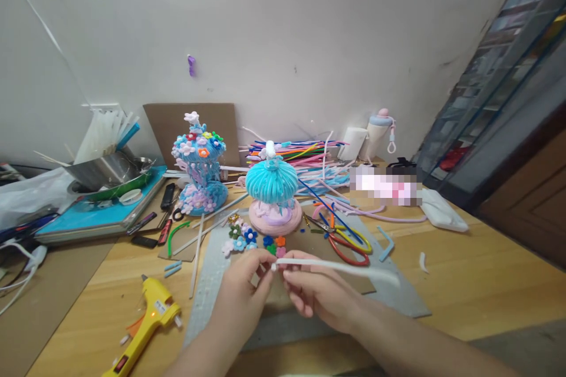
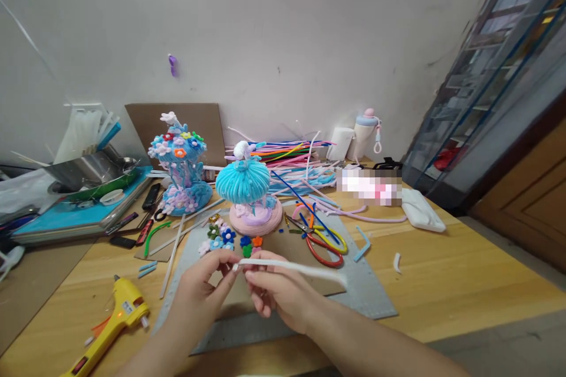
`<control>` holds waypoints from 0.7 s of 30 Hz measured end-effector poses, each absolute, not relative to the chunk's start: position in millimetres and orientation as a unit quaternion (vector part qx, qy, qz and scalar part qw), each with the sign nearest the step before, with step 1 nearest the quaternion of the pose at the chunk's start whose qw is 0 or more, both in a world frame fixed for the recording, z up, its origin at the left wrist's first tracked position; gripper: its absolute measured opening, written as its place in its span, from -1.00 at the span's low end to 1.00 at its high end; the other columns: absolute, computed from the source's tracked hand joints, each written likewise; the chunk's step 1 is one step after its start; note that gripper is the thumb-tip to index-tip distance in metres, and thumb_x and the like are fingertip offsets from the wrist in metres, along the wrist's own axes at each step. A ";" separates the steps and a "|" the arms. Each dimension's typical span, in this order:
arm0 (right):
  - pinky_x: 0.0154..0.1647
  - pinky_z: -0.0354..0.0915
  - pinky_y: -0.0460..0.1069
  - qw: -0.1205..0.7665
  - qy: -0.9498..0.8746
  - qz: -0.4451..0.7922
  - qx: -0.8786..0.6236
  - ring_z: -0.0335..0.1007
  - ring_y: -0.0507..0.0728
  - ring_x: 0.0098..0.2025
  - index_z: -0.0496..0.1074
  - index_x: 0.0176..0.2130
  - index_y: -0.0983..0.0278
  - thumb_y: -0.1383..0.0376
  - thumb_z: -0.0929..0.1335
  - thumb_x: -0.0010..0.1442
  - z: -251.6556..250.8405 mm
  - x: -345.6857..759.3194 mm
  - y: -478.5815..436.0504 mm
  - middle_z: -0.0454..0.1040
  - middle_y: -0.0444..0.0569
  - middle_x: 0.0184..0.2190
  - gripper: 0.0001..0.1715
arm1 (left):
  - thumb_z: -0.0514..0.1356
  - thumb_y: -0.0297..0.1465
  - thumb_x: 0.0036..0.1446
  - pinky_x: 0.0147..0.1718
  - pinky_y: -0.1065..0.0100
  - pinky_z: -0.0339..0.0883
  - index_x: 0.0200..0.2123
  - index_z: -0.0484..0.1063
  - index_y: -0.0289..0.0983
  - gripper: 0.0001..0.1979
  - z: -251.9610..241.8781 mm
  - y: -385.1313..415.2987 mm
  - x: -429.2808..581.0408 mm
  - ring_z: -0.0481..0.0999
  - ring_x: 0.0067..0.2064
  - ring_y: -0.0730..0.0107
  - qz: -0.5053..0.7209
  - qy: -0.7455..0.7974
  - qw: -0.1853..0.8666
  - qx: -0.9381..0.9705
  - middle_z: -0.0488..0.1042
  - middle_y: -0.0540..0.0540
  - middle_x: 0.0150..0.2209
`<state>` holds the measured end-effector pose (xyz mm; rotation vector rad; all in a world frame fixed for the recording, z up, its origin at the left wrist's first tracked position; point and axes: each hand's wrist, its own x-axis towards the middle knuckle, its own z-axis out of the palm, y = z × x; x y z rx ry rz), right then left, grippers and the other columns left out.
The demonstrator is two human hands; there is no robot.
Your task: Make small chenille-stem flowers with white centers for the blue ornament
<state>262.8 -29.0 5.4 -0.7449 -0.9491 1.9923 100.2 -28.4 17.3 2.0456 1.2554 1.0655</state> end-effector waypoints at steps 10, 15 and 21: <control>-0.80 0.00 -0.26 0.390 -0.391 0.766 -0.327 0.10 -0.13 -0.68 0.26 -0.35 0.29 0.18 0.45 -0.03 16.0 272.3 -26.6 0.20 -0.28 -0.63 -0.65 | 0.15 -0.52 0.06 -0.34 0.43 0.28 -0.37 0.42 -0.25 -0.91 26.6 -24.7 108.9 0.43 -0.35 0.42 0.373 0.412 0.253 0.792 0.46 -0.02 -0.41; -0.82 0.00 -0.25 0.387 -0.413 0.753 -0.336 0.08 -0.12 -0.71 0.29 -0.40 0.32 0.22 0.43 -0.01 18.3 282.2 -24.7 0.20 -0.27 -0.67 -0.73 | 0.25 -0.48 -0.06 -0.36 0.43 0.29 -0.40 0.41 -0.28 -0.91 33.0 -19.6 117.5 0.42 -0.39 0.42 0.377 0.425 0.469 0.676 0.45 -0.01 -0.45; -0.79 -0.02 -0.26 0.368 -0.347 0.805 -0.311 0.11 -0.14 -0.69 0.31 -0.40 0.33 0.29 0.41 0.01 20.9 291.9 -23.9 0.24 -0.23 -0.60 -0.79 | 0.31 -0.38 -0.09 -0.32 0.40 0.27 -0.46 0.43 -0.32 -0.85 30.3 -9.9 123.7 0.42 -0.36 0.41 0.388 0.361 0.654 0.540 0.45 -0.03 -0.46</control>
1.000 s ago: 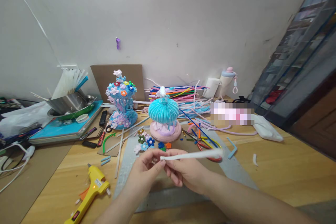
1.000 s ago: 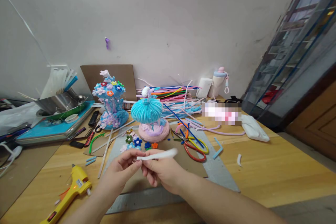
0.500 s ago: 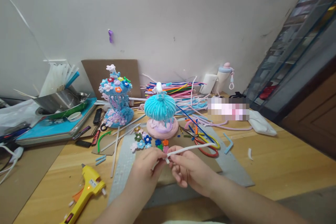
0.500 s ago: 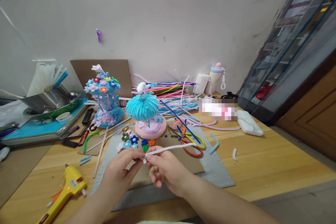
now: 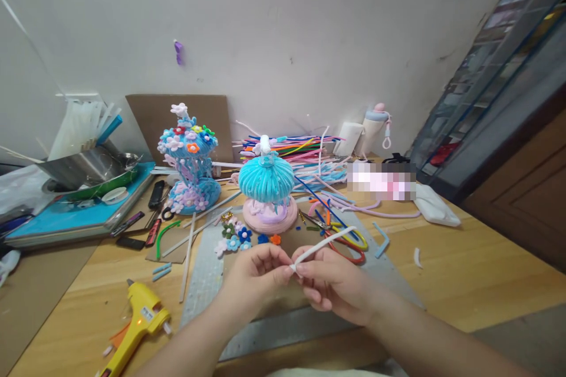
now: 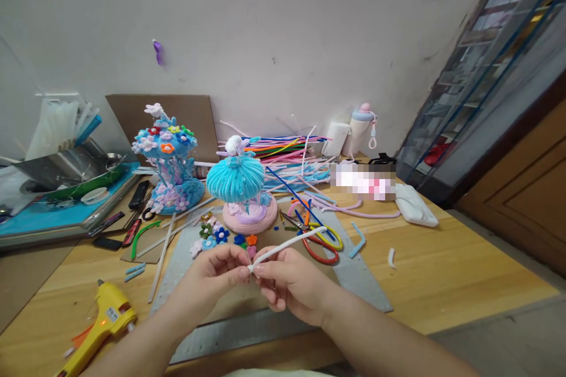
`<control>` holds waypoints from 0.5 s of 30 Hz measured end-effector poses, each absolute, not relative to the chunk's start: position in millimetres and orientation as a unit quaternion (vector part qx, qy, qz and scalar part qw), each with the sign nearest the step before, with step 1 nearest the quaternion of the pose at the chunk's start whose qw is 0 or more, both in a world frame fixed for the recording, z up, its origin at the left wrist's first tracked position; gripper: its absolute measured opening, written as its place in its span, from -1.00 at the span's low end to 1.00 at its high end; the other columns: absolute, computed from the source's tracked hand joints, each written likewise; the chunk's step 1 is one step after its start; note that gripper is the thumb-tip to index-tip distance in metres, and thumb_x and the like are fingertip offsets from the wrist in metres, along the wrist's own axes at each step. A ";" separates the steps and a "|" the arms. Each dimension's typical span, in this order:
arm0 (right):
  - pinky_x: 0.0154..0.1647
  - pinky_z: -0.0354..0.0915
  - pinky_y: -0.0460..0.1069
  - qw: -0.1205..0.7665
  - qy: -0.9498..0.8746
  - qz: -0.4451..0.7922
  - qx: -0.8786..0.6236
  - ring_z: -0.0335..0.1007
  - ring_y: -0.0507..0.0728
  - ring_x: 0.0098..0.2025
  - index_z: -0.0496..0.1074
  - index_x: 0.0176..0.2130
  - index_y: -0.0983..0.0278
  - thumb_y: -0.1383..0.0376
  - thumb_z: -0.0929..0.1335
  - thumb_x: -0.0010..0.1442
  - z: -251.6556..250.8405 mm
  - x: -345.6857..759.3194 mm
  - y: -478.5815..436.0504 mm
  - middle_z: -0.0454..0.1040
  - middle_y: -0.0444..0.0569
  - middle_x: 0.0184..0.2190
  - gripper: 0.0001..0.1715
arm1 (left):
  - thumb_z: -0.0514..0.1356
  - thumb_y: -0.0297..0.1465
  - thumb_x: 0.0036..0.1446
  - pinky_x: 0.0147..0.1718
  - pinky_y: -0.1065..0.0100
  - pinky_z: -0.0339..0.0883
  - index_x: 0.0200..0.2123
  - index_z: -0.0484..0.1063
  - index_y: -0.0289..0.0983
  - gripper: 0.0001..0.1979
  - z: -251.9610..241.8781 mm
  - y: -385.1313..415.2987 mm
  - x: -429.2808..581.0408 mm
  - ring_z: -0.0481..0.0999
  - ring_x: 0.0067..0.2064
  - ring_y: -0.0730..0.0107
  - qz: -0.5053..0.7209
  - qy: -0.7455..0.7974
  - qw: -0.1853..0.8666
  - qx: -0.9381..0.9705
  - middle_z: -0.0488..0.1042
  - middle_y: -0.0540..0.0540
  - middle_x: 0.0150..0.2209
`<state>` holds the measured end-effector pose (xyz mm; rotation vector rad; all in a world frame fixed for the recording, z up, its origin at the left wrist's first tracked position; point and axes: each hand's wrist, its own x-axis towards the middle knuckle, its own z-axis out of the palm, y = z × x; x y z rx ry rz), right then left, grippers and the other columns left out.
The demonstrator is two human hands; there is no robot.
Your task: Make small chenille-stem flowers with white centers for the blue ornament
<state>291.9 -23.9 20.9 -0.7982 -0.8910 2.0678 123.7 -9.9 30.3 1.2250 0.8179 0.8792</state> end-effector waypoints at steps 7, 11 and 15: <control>-0.78 -0.02 -0.24 0.362 -0.359 0.806 -0.301 0.06 -0.15 -0.72 0.29 -0.42 0.34 0.30 0.39 0.03 10.2 287.0 -24.9 0.23 -0.24 -0.62 -0.81 | 0.33 -0.34 -0.10 -0.41 0.45 0.21 -0.48 0.41 -0.34 -0.80 12.2 -11.3 122.4 0.33 -0.45 0.52 0.381 0.346 0.695 0.502 0.39 0.01 -0.50; -0.79 -0.04 -0.24 0.369 -0.376 0.789 -0.316 0.03 -0.13 -0.73 0.28 -0.42 0.32 0.26 0.37 0.04 4.5 282.7 -28.0 0.19 -0.27 -0.69 -0.80 | 0.32 -0.33 -0.09 -0.42 0.46 0.18 -0.46 0.39 -0.34 -0.79 7.3 -14.6 121.6 0.30 -0.45 0.51 0.370 0.347 0.702 0.500 0.37 0.01 -0.49; -0.79 -0.03 -0.24 0.366 -0.385 0.778 -0.336 0.00 -0.14 -0.76 0.28 -0.42 0.32 0.21 0.38 0.04 1.1 280.7 -30.2 0.19 -0.28 -0.71 -0.76 | 0.30 -0.35 -0.07 -0.40 0.45 0.15 -0.48 0.37 -0.33 -0.81 4.9 -16.1 120.7 0.30 -0.42 0.49 0.375 0.364 0.684 0.509 0.35 0.02 -0.49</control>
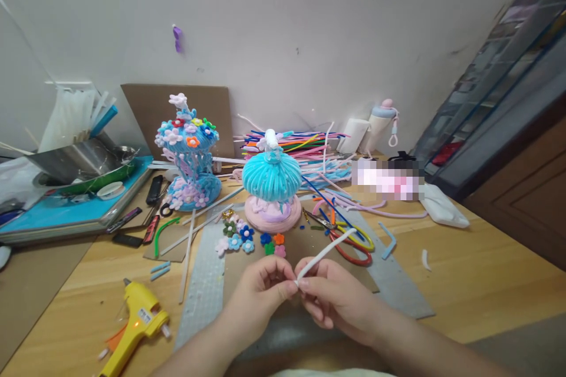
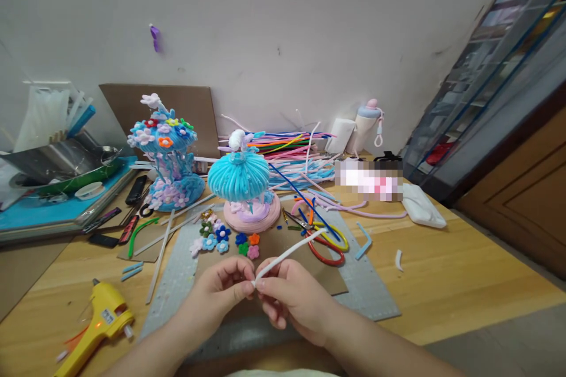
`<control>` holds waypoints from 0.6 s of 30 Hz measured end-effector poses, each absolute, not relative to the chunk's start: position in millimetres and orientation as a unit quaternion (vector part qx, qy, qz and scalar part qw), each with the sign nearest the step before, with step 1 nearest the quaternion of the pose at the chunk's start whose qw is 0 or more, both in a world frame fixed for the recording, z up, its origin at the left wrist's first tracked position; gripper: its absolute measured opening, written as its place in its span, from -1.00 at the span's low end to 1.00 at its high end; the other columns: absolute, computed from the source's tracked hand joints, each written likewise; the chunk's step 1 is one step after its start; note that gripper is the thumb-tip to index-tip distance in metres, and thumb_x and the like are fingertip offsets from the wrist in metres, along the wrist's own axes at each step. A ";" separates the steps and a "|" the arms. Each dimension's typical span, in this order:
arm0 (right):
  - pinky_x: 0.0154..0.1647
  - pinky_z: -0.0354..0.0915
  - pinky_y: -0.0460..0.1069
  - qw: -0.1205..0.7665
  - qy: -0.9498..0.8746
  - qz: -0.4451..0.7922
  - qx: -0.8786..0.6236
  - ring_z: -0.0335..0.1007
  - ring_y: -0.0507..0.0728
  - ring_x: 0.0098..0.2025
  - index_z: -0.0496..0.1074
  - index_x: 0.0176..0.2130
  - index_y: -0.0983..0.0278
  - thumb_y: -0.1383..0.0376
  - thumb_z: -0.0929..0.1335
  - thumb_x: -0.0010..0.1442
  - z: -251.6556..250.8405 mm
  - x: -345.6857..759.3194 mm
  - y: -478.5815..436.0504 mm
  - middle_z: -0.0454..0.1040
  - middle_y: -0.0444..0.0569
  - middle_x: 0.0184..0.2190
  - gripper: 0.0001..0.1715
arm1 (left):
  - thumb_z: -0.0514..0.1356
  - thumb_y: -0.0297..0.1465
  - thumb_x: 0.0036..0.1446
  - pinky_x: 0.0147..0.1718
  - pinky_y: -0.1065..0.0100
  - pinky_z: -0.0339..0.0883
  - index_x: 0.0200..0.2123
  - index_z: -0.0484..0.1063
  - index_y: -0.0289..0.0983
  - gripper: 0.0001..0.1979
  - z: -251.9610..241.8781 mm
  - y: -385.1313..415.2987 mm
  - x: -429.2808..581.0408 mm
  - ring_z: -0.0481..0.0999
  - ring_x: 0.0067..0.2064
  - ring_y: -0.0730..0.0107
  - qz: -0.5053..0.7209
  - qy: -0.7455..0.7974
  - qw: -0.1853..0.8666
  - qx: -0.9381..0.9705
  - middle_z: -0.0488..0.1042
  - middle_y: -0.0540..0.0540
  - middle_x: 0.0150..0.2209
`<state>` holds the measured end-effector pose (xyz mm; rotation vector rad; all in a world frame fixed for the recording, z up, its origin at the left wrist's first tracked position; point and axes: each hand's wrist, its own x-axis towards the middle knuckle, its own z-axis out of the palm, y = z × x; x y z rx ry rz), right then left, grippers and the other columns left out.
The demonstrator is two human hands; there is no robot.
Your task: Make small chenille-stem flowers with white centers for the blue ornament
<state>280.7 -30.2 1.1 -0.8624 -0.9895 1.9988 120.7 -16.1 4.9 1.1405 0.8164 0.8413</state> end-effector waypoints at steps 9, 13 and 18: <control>-0.78 -0.02 -0.24 0.362 -0.387 0.780 -0.332 0.00 -0.14 -0.75 0.30 -0.41 0.33 0.22 0.37 0.08 -3.3 283.1 -30.3 0.20 -0.26 -0.70 -0.78 | 0.30 -0.34 -0.10 -0.37 0.42 0.17 -0.49 0.36 -0.31 -0.80 5.5 -18.1 121.3 0.31 -0.40 0.44 0.370 0.368 0.683 0.512 0.35 0.01 -0.48; -0.77 0.00 -0.23 0.362 -0.402 0.772 -0.333 0.01 -0.13 -0.73 0.30 -0.40 0.33 0.22 0.38 0.06 -2.9 284.9 -30.7 0.20 -0.27 -0.70 -0.77 | 0.30 -0.28 -0.09 -0.44 0.45 0.12 -0.51 0.35 -0.32 -0.76 2.7 -17.3 121.4 0.27 -0.46 0.48 0.359 0.376 0.679 0.518 0.31 0.04 -0.54; -0.77 0.01 -0.23 0.349 -0.474 0.717 -0.374 0.02 -0.11 -0.73 0.26 -0.36 0.30 0.15 0.37 0.08 -3.4 287.3 -29.2 0.17 -0.30 -0.73 -0.72 | 0.32 -0.19 -0.15 -0.58 0.48 -0.03 -0.49 0.34 -0.33 -0.66 -6.6 -15.7 121.5 0.14 -0.60 0.59 0.326 0.380 0.739 0.450 0.24 0.10 -0.64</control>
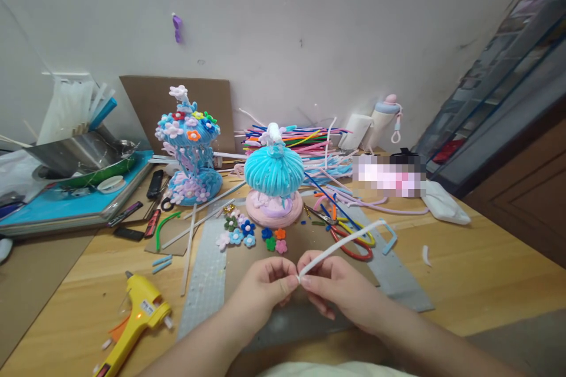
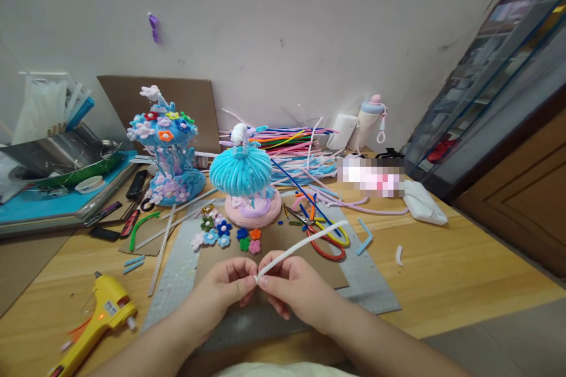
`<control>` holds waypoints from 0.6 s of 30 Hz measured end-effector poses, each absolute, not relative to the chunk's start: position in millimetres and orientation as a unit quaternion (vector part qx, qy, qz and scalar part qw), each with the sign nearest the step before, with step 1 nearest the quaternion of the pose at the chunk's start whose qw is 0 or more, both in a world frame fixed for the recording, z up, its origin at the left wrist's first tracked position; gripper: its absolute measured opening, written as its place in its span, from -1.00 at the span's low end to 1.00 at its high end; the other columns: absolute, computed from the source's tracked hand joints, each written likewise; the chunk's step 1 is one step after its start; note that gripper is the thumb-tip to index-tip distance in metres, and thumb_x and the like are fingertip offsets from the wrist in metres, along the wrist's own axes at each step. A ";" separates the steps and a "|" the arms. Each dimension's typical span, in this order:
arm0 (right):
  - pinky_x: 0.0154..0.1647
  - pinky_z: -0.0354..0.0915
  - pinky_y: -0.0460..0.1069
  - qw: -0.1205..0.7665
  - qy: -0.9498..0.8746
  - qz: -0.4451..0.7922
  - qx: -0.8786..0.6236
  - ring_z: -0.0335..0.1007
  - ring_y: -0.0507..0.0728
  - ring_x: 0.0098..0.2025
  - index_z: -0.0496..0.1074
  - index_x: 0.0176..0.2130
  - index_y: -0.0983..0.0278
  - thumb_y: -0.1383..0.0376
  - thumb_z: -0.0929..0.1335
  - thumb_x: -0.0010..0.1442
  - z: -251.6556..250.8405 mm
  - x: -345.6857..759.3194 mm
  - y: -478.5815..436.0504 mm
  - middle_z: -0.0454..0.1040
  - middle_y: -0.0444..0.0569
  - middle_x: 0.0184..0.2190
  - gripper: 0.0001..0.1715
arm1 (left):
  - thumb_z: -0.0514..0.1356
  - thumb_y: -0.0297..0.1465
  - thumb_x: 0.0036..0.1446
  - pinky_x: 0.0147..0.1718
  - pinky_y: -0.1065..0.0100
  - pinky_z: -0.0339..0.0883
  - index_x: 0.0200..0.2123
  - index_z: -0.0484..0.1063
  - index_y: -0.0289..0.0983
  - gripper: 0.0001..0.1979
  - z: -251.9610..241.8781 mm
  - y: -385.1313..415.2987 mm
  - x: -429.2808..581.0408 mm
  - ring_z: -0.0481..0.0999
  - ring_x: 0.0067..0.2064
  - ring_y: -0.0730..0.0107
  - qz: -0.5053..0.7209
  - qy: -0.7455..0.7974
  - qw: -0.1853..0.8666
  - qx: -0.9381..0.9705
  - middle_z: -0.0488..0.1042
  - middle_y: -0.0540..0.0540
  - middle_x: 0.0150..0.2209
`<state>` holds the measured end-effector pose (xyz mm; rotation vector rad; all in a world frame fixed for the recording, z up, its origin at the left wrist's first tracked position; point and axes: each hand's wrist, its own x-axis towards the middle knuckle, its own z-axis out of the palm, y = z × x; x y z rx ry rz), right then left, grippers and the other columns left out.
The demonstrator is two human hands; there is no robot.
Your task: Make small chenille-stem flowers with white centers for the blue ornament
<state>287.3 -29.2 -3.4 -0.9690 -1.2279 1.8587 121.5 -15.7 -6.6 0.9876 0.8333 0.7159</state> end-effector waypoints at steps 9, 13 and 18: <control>-0.76 -0.07 -0.20 0.329 -0.518 0.676 -0.408 -0.04 -0.11 -0.74 0.24 -0.36 0.27 0.10 0.36 0.07 -3.2 288.2 -27.5 0.13 -0.32 -0.72 -0.69 | 0.34 -0.28 -0.13 -0.57 0.49 -0.06 -0.49 0.37 -0.35 -0.73 -4.0 -17.7 118.3 0.17 -0.59 0.60 0.302 0.354 0.799 0.382 0.27 0.06 -0.64; -0.66 0.01 -0.17 0.345 -0.587 0.594 -0.429 0.02 -0.09 -0.65 0.27 -0.42 0.28 0.20 0.34 0.07 -0.1 285.1 -25.5 0.16 -0.26 -0.63 -0.80 | 0.33 -0.30 -0.11 -0.58 0.50 -0.05 -0.50 0.37 -0.37 -0.74 -4.1 -17.6 119.8 0.17 -0.57 0.61 0.277 0.323 0.840 0.335 0.25 0.04 -0.59; -0.49 0.16 -0.12 0.328 -0.661 0.511 -0.441 0.21 0.01 -0.48 0.30 -0.38 0.27 0.26 0.29 0.12 -1.9 289.0 -20.3 0.27 -0.16 -0.52 -0.89 | 0.32 -0.29 -0.10 -0.57 0.50 -0.01 -0.51 0.35 -0.37 -0.73 -9.7 -15.8 122.1 0.19 -0.56 0.61 0.280 0.341 0.840 0.317 0.25 0.03 -0.59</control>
